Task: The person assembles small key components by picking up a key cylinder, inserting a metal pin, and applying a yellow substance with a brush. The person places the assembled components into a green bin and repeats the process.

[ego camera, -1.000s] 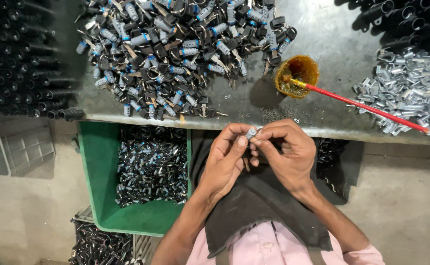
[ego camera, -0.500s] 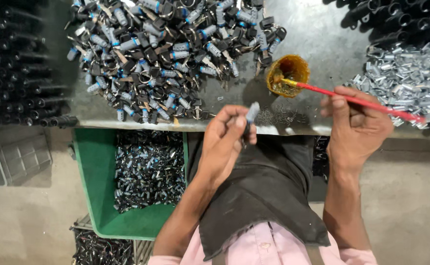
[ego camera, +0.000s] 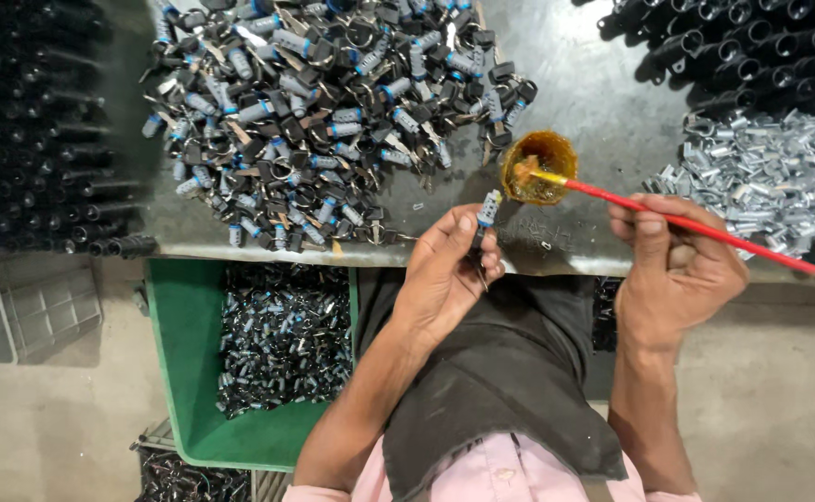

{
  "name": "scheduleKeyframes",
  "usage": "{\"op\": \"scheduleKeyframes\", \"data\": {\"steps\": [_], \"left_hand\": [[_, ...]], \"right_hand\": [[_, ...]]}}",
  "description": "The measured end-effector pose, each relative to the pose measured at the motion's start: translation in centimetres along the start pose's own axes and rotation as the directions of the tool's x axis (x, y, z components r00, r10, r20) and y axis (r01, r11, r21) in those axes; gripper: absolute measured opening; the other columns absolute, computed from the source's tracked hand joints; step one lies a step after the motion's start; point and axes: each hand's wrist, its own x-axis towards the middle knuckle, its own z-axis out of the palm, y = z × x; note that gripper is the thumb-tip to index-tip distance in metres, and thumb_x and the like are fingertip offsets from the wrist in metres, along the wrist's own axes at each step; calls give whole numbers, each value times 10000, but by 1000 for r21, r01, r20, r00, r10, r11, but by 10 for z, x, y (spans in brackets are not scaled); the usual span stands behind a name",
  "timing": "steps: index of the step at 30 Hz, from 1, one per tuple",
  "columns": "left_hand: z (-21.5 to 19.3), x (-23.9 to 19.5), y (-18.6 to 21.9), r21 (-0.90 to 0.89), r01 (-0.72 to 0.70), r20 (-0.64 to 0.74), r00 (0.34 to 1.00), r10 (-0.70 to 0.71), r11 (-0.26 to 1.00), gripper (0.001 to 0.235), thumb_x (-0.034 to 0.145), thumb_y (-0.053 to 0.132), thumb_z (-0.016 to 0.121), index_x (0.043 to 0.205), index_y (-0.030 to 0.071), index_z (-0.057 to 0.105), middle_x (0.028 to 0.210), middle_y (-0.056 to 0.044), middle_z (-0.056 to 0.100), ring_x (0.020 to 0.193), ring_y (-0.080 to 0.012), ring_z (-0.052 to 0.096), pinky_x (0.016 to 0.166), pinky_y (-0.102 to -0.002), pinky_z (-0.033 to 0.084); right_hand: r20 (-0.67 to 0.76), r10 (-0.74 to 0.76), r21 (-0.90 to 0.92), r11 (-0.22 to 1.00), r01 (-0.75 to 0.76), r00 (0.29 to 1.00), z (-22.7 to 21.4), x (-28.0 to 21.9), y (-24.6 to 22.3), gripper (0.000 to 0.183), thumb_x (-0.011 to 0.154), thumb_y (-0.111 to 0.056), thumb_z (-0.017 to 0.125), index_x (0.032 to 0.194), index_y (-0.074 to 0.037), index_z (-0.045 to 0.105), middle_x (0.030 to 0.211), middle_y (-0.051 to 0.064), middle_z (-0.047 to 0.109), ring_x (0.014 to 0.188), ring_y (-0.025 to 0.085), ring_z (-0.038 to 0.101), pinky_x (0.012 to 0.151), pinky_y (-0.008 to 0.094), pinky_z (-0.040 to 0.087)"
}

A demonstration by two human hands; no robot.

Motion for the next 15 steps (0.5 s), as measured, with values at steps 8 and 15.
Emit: {"op": "scheduleKeyframes", "data": {"steps": [8, 15], "left_hand": [[-15, -96, 103, 623, -110, 304, 946, -110, 775, 280, 972, 287, 719, 1104, 41, 696, 1013, -125, 673, 897, -229, 648, 774, -374, 544], [-12, -104, 134, 743, 95, 86, 968, 236, -662, 167, 884, 258, 741, 1001, 140, 754, 1024, -86, 658, 974, -339, 642, 854, -480, 498]], "right_hand": [[525, 349, -618, 784, 65, 776, -2, -4, -33, 253, 896, -219, 762, 1142, -163, 780, 955, 19, 757, 776, 128, 698, 650, 294, 552], [746, 33, -449, 763, 465, 665, 61, -32, 6, 400, 861, -258, 788, 1250, -173, 747, 847, 44, 602, 804, 247, 599, 695, 397, 517]]}}
